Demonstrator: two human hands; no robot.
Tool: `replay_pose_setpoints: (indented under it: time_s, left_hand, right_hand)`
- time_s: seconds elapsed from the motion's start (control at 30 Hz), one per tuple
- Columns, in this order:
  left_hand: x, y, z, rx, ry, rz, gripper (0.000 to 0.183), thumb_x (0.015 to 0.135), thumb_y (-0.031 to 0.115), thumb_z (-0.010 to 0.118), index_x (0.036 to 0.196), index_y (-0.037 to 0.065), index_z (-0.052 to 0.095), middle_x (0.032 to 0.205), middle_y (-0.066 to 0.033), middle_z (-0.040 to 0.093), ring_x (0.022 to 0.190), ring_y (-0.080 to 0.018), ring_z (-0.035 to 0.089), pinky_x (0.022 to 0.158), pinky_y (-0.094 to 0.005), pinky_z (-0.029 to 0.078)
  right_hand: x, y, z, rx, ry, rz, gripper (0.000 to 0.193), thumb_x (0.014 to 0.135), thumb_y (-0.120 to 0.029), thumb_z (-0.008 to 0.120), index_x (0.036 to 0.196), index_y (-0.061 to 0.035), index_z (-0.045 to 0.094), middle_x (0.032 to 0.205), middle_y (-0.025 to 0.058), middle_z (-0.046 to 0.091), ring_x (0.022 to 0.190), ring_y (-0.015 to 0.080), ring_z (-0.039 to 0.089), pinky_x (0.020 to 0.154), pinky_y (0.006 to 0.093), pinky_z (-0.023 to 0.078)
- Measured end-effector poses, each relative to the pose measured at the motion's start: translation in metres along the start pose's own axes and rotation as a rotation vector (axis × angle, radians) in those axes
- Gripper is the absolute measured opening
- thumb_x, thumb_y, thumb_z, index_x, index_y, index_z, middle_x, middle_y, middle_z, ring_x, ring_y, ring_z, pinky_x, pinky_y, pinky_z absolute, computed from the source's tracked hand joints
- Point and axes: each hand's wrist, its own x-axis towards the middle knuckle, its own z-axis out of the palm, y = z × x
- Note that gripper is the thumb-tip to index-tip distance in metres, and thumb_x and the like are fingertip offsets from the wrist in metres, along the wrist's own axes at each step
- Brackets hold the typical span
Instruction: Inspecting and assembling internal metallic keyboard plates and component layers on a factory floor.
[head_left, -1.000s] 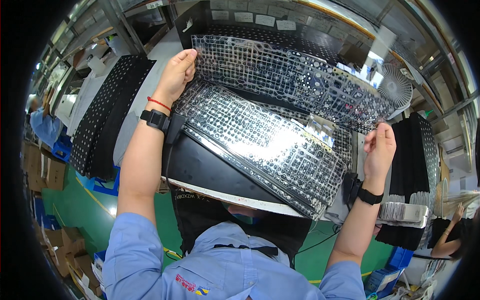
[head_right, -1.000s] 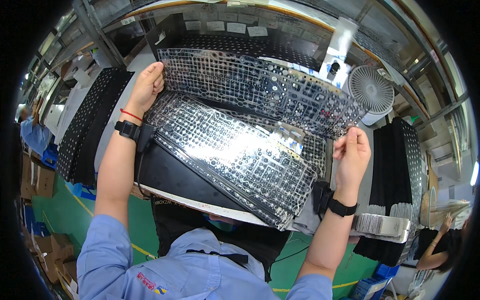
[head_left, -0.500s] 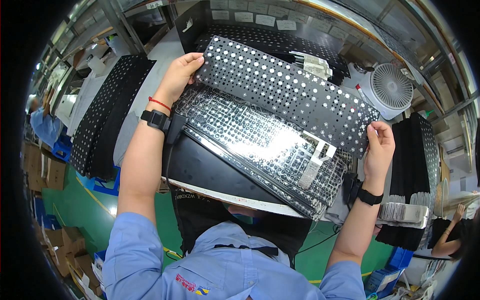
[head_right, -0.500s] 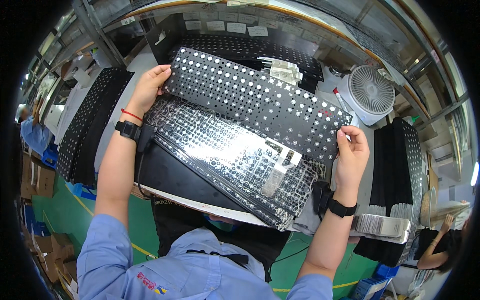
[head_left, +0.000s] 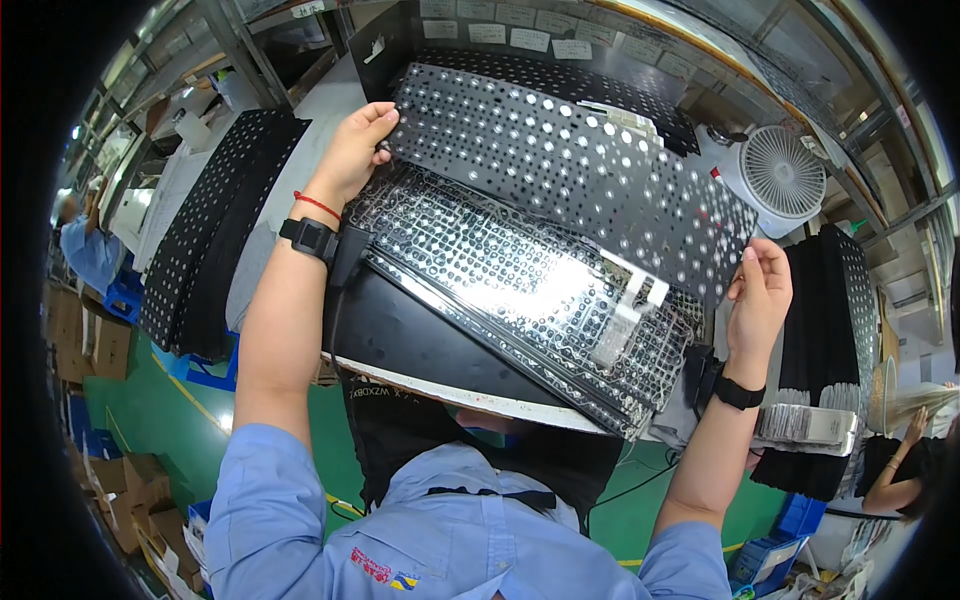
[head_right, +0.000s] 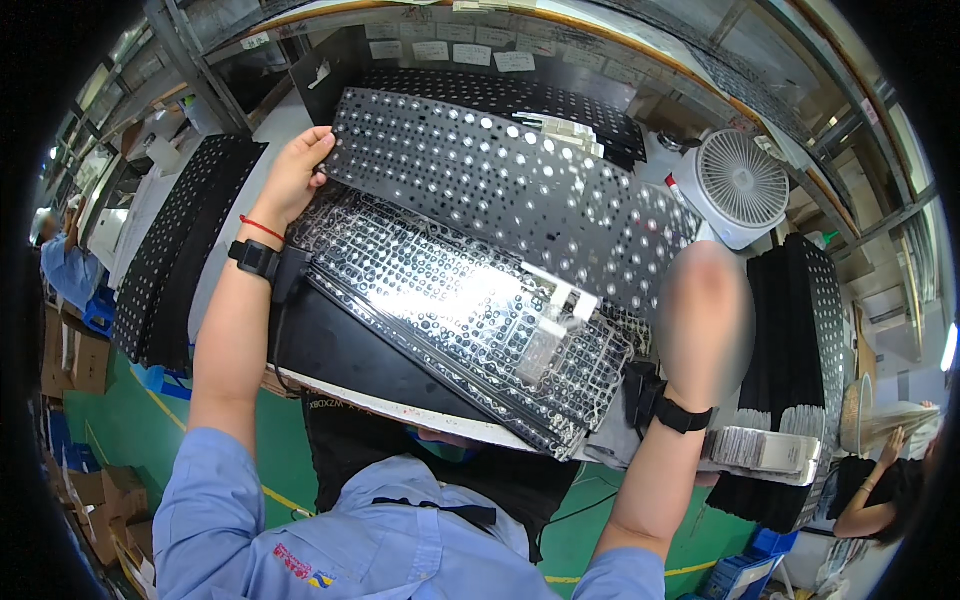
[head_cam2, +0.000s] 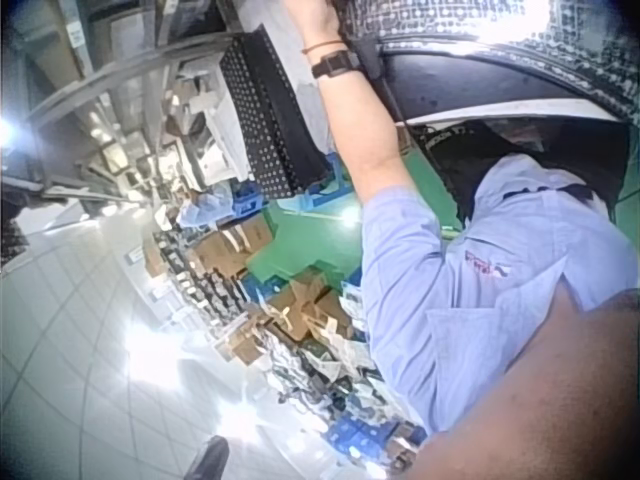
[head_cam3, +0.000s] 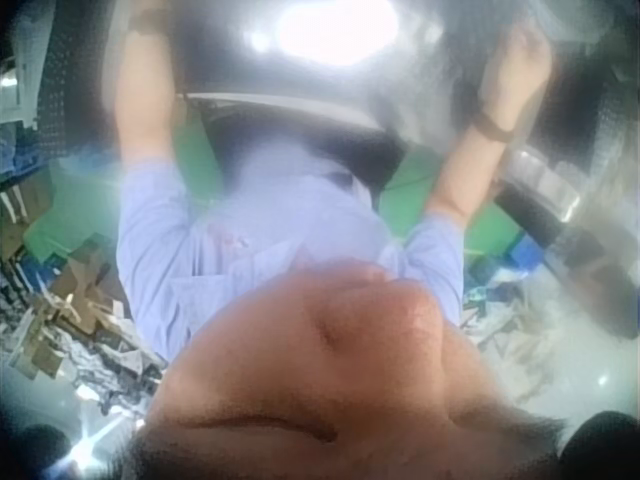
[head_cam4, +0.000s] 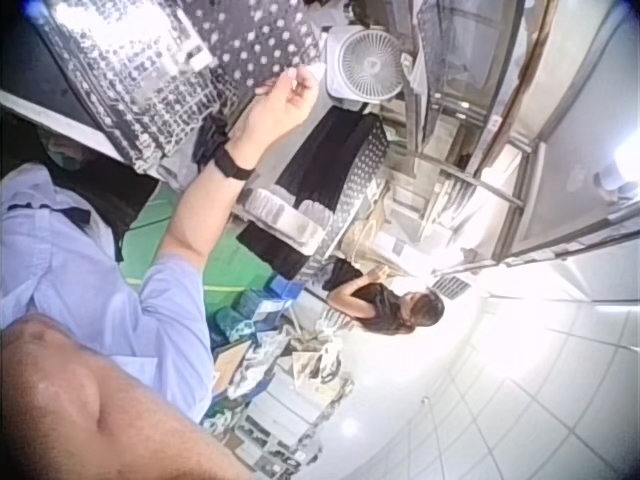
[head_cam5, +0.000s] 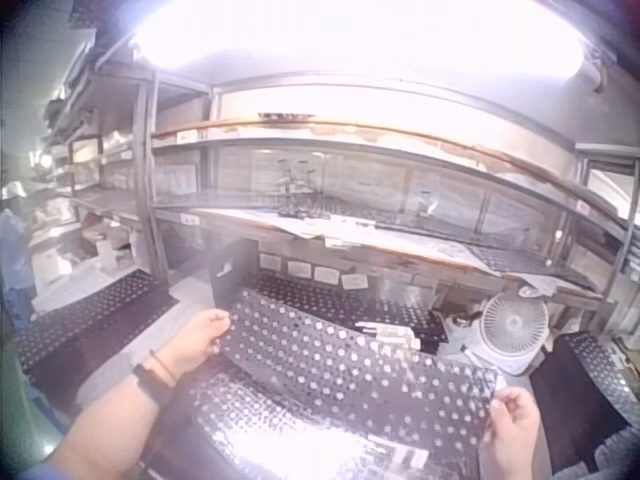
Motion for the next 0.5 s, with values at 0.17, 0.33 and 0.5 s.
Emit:
replay_pose_setpoints:
  time_s: [0.17, 0.33, 0.5]
  left_hand:
    - [0.004, -0.002, -0.010, -0.219, 0.101, 0.046, 0.028, 0.100, 0.015, 0.053, 0.124, 0.000, 0.054, 0.106, -0.0042, 0.062, 0.088, -0.0093, 0.062, 0.071, -0.0167, 0.051]
    - [0.003, 0.004, -0.003, -0.282, 0.136, 0.127, 0.038, 0.100, 0.013, 0.051, 0.134, -0.003, 0.045, 0.123, -0.0139, 0.059, 0.109, -0.0204, 0.061, 0.089, -0.0243, 0.052]
    - [0.000, 0.006, -0.002, -0.181, 0.096, 0.041, 0.037, 0.101, 0.018, 0.050, 0.132, -0.002, 0.047, 0.122, -0.0133, 0.060, 0.102, -0.0174, 0.062, 0.086, -0.0260, 0.052]
  right_hand:
    - [0.001, -0.008, 0.008, -0.021, 0.022, 0.070, 0.016, 0.095, -0.011, 0.059, 0.108, -0.0016, 0.058, 0.089, 0.0021, 0.060, 0.063, 0.0038, 0.053, 0.052, 0.0166, 0.040]
    - [-0.001, -0.003, 0.004, -0.243, -0.142, 0.179, 0.015, 0.091, -0.011, 0.066, 0.102, -0.0035, 0.060, 0.086, -0.0007, 0.059, 0.064, 0.0031, 0.051, 0.056, 0.0173, 0.039]
    - [-0.010, -0.006, 0.002, -0.519, -0.622, 0.270, 0.037, 0.071, -0.013, 0.083, 0.098, -0.0043, 0.059, 0.082, -0.0030, 0.054, 0.069, 0.0042, 0.046, 0.062, 0.0203, 0.039]
